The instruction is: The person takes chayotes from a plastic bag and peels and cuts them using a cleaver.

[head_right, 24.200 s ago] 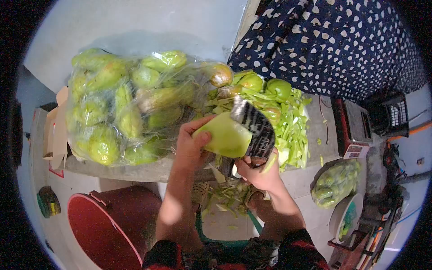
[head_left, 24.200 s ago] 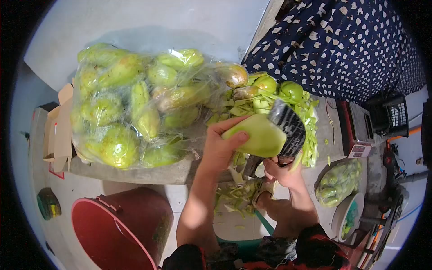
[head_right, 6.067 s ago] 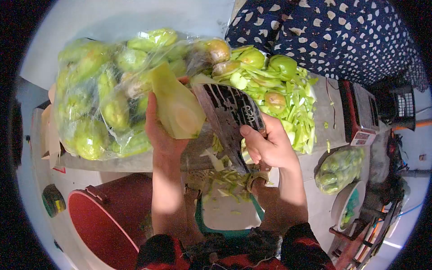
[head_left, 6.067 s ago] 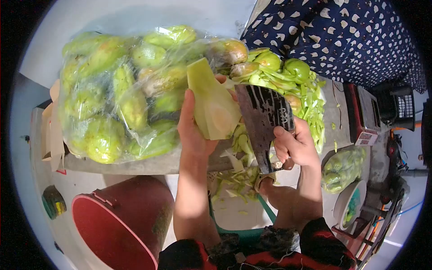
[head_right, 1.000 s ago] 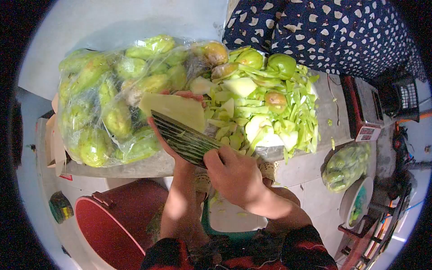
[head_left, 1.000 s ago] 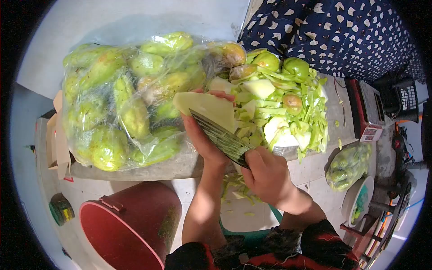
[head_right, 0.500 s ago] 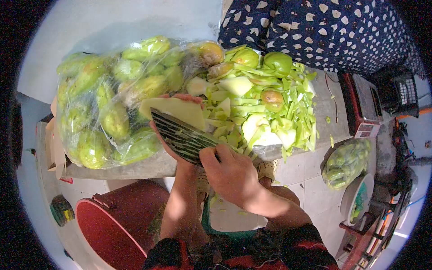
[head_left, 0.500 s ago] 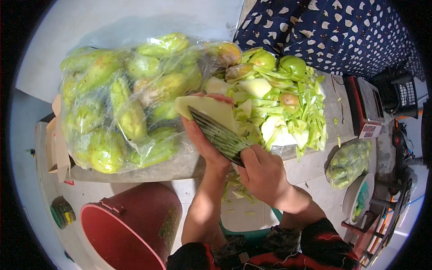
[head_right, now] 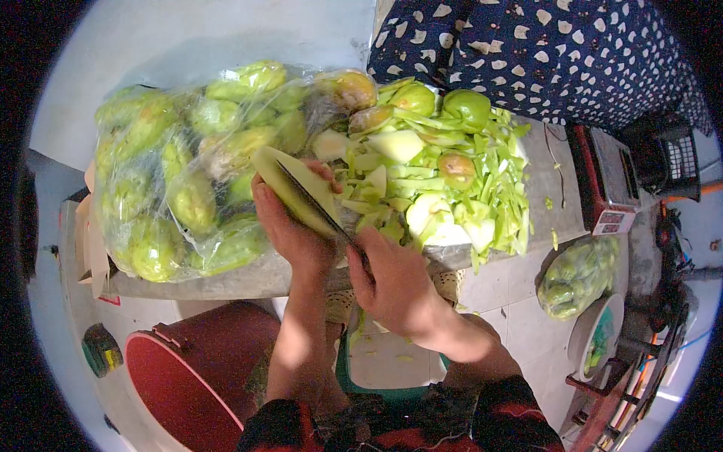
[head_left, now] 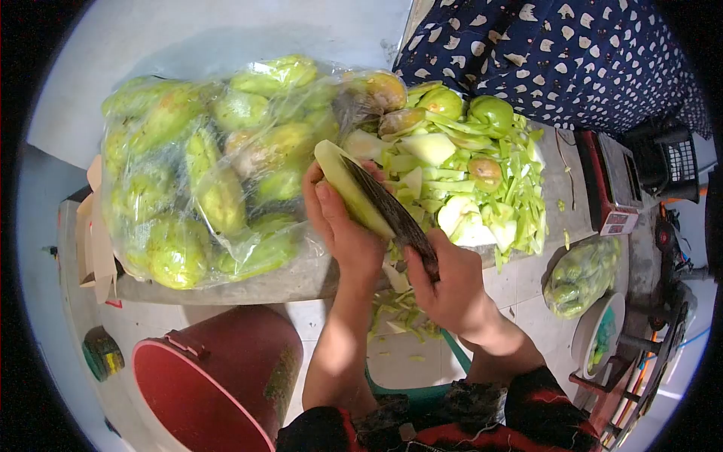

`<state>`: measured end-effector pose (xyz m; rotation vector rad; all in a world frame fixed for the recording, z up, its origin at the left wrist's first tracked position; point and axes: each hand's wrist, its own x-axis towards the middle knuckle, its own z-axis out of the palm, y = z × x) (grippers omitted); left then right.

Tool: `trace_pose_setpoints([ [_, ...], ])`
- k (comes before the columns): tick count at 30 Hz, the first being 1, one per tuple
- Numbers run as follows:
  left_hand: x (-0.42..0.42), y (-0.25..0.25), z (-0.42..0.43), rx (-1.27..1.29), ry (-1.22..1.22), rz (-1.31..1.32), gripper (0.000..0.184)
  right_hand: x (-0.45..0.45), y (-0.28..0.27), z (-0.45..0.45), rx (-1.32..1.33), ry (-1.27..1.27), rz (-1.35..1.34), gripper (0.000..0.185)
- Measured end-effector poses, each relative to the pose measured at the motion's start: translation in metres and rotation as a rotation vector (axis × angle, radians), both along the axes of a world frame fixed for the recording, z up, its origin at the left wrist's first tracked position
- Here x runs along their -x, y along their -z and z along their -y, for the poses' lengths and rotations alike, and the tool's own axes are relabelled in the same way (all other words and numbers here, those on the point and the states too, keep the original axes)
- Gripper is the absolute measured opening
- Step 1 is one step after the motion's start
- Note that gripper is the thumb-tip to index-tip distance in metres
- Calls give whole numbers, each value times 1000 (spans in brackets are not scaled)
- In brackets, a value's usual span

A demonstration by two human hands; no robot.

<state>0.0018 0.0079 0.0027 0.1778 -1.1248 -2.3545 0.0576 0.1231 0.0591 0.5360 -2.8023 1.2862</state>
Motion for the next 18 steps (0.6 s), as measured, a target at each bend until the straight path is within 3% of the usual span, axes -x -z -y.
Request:
trace_pose_setpoints([
  [3,-2,1,6,-8,10,-17,50,-3,-4,3,24,15,75,12],
  [6,-3,1,13,202,67,-76,55,-1,-4,1,38,12,90,14],
  [9,0,9,26,11,238,-58,64,8,-7,-14,98,23,157,19],
  [12,-1,-1,33,-390,426,-42,69,14,-15,-22,415,-26,408,23],
  [15,-5,-4,37,-540,442,-90,69,17,-16,-32,581,-11,644,29],
  [18,-6,-3,41,-500,585,-192,70,22,-10,-37,595,-67,673,28],
])
